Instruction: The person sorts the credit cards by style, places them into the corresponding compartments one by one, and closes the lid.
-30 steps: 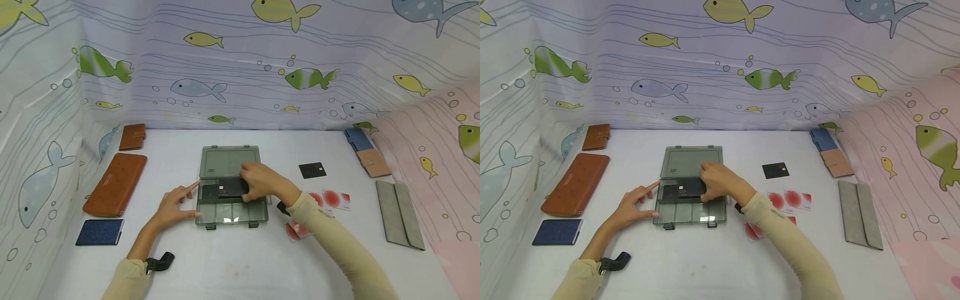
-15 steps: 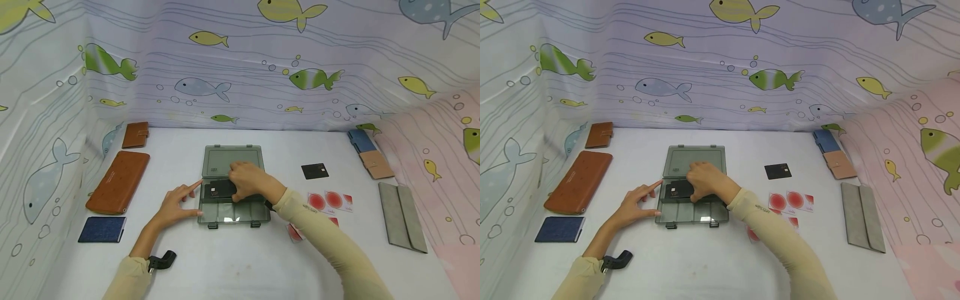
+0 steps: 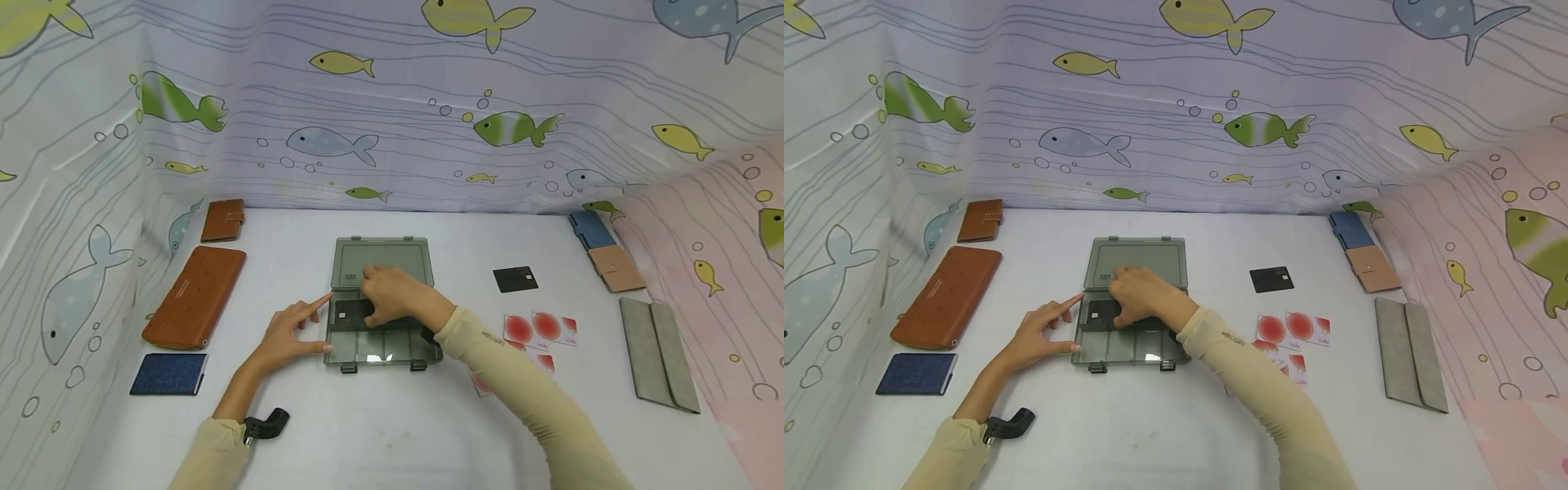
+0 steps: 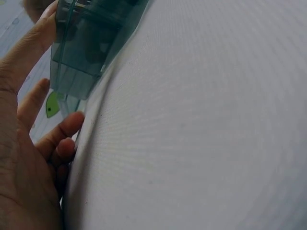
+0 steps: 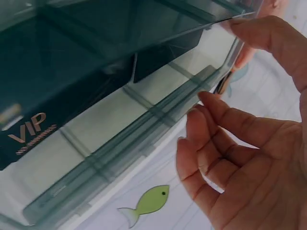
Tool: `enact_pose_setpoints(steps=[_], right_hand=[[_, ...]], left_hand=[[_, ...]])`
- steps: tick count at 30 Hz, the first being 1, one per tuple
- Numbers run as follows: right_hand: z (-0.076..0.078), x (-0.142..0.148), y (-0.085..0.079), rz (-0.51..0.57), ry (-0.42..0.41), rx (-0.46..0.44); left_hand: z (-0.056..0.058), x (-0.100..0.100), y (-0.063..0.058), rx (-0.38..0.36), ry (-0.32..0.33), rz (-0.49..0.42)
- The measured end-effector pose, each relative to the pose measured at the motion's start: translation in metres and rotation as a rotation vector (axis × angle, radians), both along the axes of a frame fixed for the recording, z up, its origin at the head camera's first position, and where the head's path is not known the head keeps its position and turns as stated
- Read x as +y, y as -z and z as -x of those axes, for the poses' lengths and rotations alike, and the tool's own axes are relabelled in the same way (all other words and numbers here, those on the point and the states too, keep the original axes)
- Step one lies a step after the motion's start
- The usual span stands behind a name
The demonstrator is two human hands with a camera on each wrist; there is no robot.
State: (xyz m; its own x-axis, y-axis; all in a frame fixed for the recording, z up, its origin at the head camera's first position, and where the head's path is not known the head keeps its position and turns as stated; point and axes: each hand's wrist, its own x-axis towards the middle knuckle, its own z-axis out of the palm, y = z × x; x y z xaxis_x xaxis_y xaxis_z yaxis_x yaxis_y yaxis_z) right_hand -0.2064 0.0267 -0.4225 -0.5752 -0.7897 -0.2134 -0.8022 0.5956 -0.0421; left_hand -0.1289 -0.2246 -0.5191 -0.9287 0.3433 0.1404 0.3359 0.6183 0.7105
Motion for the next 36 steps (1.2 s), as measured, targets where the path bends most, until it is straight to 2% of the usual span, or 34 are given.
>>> enact_pose_setpoints(steps=[4,7,13,16,21,28,36], right_hand=[[0.003,0.014,0.003,0.121,0.015,-0.078],[0.005,0.032,0.005,0.197,0.056,-0.116],[0.012,0.088,0.005,0.332,0.164,-0.123],[0.017,0.121,0.007,0.367,0.236,-0.124],[0.027,0.178,0.016,0.356,0.369,-0.121],[0.036,0.244,0.029,0.275,0.522,-0.122],[0.037,0.287,0.037,0.233,0.581,-0.096]], left_hand=[[0.0,0.0,0.0,-0.004,0.001,0.002],[0.0,0.001,0.0,-0.003,0.004,0.002],[0.001,0.003,0.0,-0.007,0.005,0.008],[0.001,0.003,0.0,-0.009,0.002,0.01],[0.0,0.002,-0.001,-0.011,-0.005,0.007],[-0.001,-0.001,-0.001,0.0,-0.012,0.007],[0.0,0.002,0.0,0.015,0.009,-0.009]])
